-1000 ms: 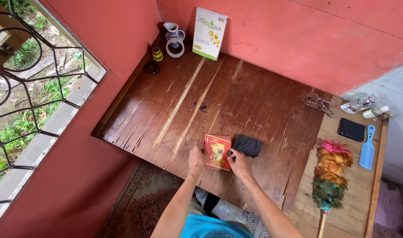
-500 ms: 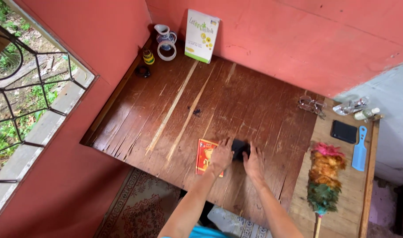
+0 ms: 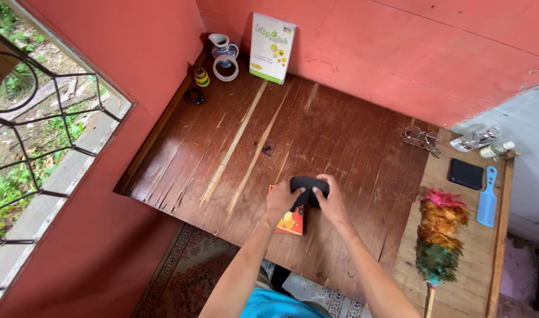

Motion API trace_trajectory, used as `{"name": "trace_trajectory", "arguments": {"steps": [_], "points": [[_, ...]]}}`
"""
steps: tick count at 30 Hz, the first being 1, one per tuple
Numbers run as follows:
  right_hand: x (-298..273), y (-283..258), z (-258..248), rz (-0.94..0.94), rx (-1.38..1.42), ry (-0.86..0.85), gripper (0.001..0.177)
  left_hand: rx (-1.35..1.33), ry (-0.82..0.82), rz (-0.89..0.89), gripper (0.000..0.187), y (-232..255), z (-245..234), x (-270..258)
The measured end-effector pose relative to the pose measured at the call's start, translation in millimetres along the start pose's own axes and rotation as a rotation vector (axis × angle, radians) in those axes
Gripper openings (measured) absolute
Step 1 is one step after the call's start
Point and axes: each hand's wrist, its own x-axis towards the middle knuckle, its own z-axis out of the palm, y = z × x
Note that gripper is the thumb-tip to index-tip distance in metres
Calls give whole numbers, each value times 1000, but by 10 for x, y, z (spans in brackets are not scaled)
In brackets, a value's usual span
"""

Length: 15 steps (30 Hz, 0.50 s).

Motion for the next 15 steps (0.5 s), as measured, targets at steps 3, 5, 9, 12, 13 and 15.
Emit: {"name": "trace_trajectory", "arguments": {"steps": [3, 5, 9, 12, 13, 15], "points": [[-76, -192, 285, 23, -219, -76, 40, 69, 124, -118, 66, -350, -189, -120], [-147, -318, 344, -6, -333, -101, 45, 71, 139, -172, 58, -482, -152, -270], [-250, -303, 431, -15, -440, -170, 52, -10, 268, -102, 48, -715, 104, -411], [-291, -282, 483, 34, -368, -184, 44, -114, 519, 75, 43, -1442, 903, -14], [-285, -310, 484, 32, -371, -185, 44, -117, 521, 74, 43, -1368, 825, -51], [-282, -355, 482, 155, -373, -194, 37, -322, 19, -135, 30, -1222, 675, -125]]}}
